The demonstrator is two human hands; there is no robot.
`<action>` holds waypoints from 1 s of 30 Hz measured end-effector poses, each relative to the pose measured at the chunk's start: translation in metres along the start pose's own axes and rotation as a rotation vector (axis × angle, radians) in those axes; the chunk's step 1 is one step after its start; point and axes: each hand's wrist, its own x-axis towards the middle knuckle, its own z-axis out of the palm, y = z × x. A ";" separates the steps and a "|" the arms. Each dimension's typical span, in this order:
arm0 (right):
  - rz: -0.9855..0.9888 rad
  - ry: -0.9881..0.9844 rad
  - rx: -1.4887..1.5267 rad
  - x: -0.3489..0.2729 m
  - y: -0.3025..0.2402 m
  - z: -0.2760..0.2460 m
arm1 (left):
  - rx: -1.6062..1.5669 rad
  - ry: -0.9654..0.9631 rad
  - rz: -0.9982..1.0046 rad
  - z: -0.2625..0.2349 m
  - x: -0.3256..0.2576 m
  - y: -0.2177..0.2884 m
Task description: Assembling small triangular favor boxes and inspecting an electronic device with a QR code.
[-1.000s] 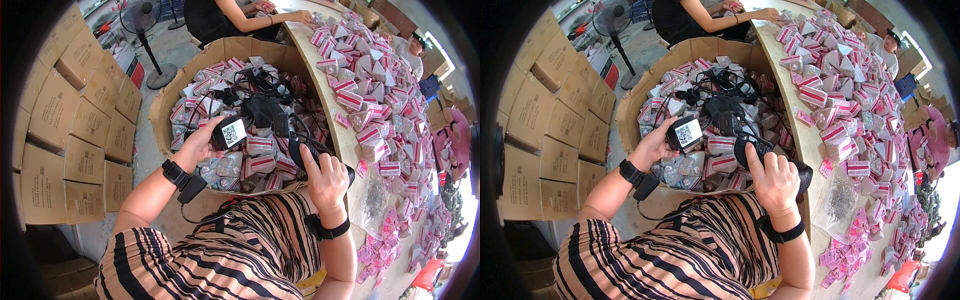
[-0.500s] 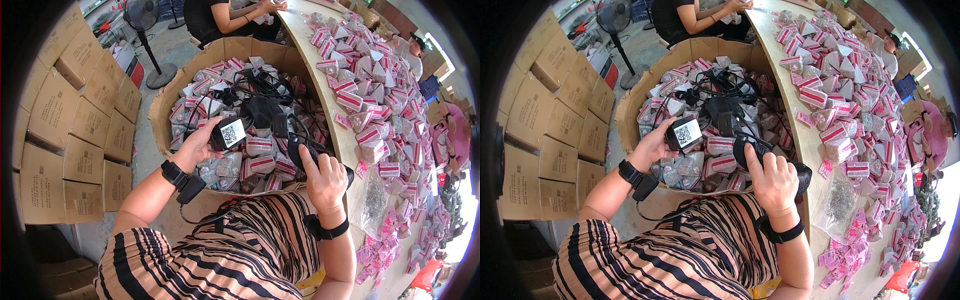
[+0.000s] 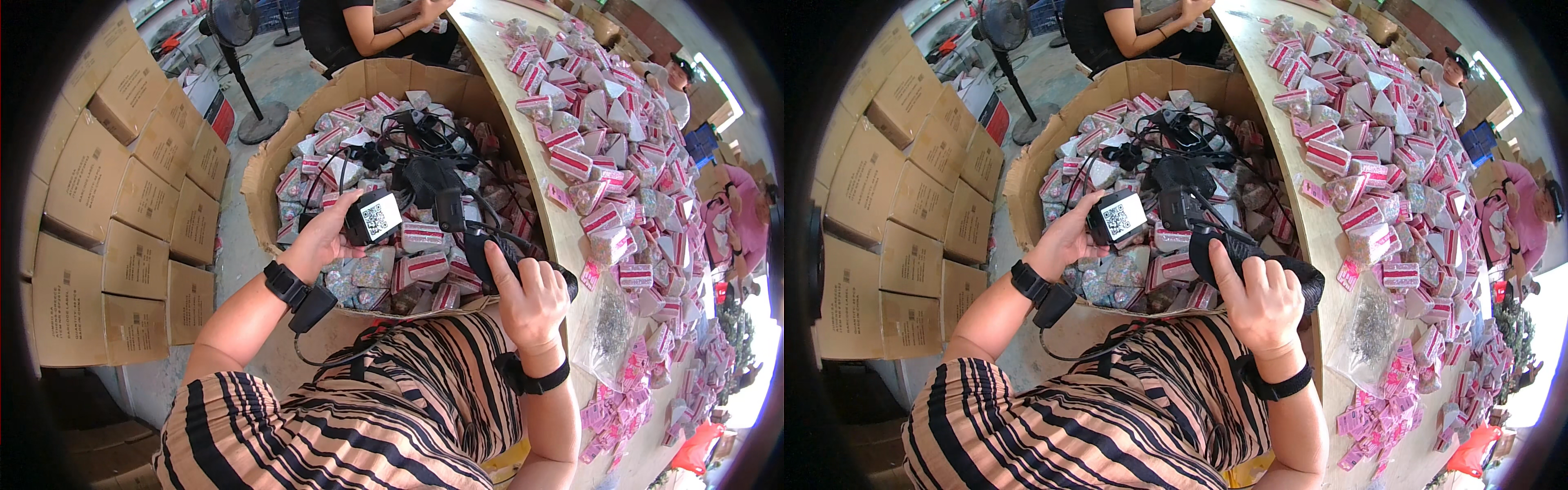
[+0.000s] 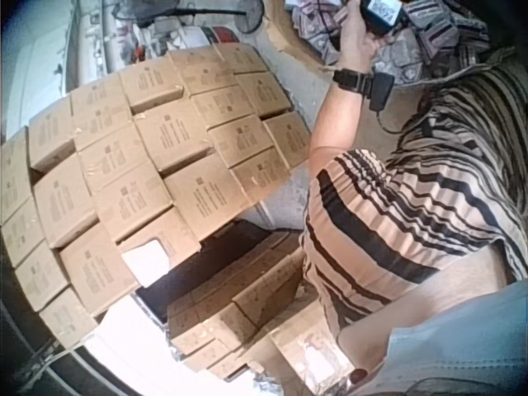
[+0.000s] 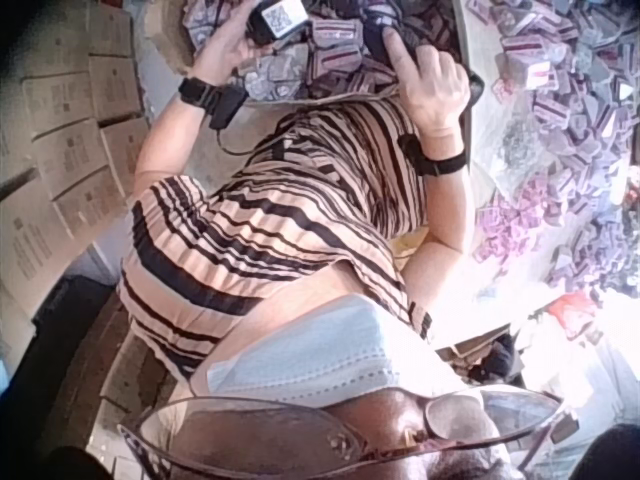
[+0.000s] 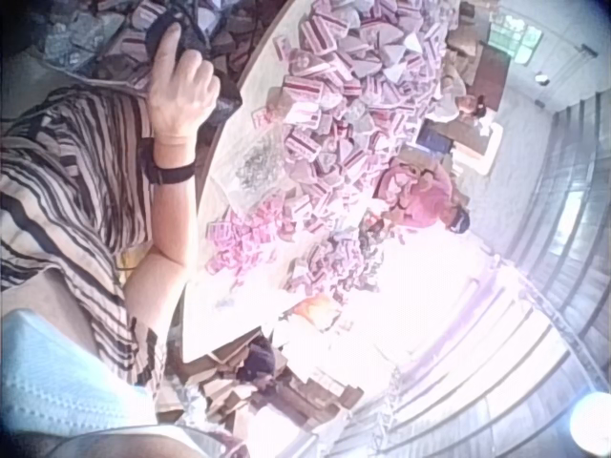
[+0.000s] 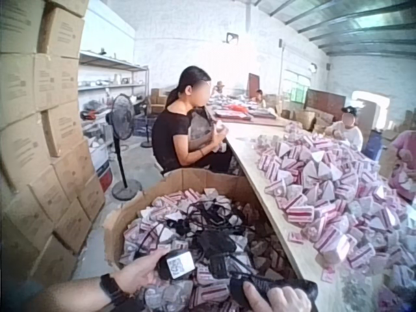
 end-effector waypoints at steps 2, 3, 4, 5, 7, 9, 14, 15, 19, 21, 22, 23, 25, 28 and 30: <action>-0.003 0.005 0.004 0.000 -0.001 -0.002 | 0.010 -0.005 -0.004 0.000 0.000 0.000; 0.009 -0.008 0.011 0.001 -0.002 -0.004 | 0.003 -0.019 0.005 -0.001 0.000 0.000; 0.021 -0.022 0.018 0.001 -0.003 -0.006 | -0.004 -0.034 0.013 -0.002 0.001 -0.001; 0.020 -0.021 0.019 0.002 -0.004 -0.008 | -0.004 -0.032 0.014 -0.004 0.003 -0.002; 0.005 -0.020 0.035 0.002 -0.006 -0.012 | -0.005 -0.057 0.001 -0.007 0.008 -0.004; -0.018 0.030 0.042 0.002 -0.006 -0.010 | -0.008 -0.048 0.005 -0.006 0.007 -0.005; -0.056 0.107 0.063 0.005 -0.009 -0.012 | -0.071 -0.055 -0.025 -0.011 0.011 -0.007; -0.050 0.112 0.074 0.004 -0.009 -0.012 | -0.046 -0.024 -0.013 -0.008 0.008 -0.006; -0.037 0.107 0.114 0.003 -0.009 -0.017 | 0.001 0.017 -0.002 -0.002 0.003 -0.003; -0.042 0.113 0.115 0.004 -0.010 -0.019 | 0.008 0.006 -0.007 -0.002 0.002 -0.003; -0.046 0.119 0.116 0.005 -0.010 -0.019 | 0.015 -0.005 -0.013 -0.003 0.001 -0.002; -0.048 0.119 0.117 0.005 -0.010 -0.019 | 0.013 -0.005 -0.012 -0.005 0.002 -0.003; -0.041 0.136 0.130 0.006 -0.011 -0.019 | -0.008 -0.028 -0.029 -0.007 0.006 -0.005; -0.031 0.133 0.137 0.006 -0.011 -0.018 | -0.007 -0.015 -0.021 -0.004 0.003 -0.004; -0.030 0.134 0.129 0.005 -0.011 -0.017 | 0.002 -0.015 -0.017 -0.004 0.003 -0.004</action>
